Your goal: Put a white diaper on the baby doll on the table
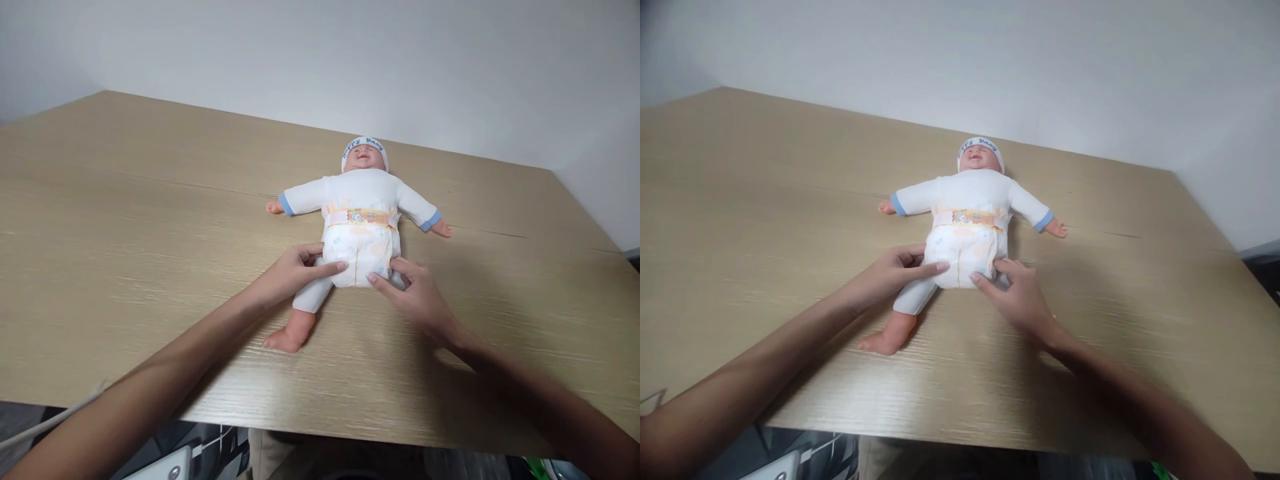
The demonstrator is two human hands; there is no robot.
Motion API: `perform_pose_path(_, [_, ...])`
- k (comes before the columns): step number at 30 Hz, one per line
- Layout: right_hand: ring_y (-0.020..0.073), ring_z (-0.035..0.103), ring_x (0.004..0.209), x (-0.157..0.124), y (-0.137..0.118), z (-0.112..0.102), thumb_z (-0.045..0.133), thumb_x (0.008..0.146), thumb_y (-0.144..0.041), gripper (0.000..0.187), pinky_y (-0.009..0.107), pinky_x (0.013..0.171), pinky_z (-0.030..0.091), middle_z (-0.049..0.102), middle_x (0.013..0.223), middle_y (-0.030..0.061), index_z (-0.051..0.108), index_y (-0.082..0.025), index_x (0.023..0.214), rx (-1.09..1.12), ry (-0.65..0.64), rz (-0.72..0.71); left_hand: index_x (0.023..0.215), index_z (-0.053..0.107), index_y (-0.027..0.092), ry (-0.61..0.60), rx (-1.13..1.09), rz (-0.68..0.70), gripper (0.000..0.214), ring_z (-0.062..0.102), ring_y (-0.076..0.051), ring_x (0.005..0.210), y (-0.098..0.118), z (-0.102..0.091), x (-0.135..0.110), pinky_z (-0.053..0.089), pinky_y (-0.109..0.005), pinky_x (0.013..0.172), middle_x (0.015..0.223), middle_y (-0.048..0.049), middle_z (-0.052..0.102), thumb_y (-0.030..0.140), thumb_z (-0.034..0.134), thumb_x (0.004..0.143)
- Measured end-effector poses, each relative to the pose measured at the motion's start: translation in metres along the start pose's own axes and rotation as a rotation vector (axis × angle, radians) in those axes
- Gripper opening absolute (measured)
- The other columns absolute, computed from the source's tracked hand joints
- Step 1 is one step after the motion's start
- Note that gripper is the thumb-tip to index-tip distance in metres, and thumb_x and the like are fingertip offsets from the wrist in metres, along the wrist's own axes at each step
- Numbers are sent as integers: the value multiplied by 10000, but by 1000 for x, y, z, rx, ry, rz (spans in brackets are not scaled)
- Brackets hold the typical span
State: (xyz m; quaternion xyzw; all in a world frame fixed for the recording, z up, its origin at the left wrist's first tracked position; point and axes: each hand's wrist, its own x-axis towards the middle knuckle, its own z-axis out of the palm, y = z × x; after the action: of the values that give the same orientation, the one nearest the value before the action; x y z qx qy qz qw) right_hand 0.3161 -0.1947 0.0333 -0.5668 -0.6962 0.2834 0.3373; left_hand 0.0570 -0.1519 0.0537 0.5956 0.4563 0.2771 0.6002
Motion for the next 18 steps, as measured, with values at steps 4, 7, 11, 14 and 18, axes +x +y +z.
perform_pose_path(4, [165,473,690,-1,1,-4,728,997,-574,540,317,645,358,491,697,-30,425,-245,695,89,-34,74,1210,824,214,9,-29,-8,424,760,-350,1189,-2,-1,-3,619,-456,968,1154,-92,854,521,816,918])
perform_pose_path(7, [177,508,717,-1,0,-8,717,1007,-547,512,323,668,355,524,712,-22,426,-245,713,12,-52,24,1277,780,219,2,59,78,513,728,-348,1260,-9,0,-3,591,-467,1063,1269,-85,825,476,897,849])
perform_pose_path(11, [223,604,814,0,-1,-10,777,969,-469,376,353,749,381,661,832,17,547,-235,785,-212,-98,-87,1251,750,197,95,337,215,633,700,-372,1214,-21,5,0,566,-535,1066,1275,-110,796,401,989,701])
perform_pose_path(14, [261,663,927,-1,-1,-7,822,958,-413,244,387,843,399,734,970,45,677,-224,905,-329,-114,-131,1200,753,188,177,506,229,529,687,-375,1149,-24,8,2,550,-576,1037,1197,-117,795,348,939,731])
perform_pose_path(18, [280,687,1024,0,2,-4,787,1008,-365,163,401,893,389,764,1033,66,757,-212,962,-353,-117,-127,1172,770,190,127,442,234,404,719,-336,1088,-18,8,2,560,-537,1013,1175,-105,814,317,857,799])
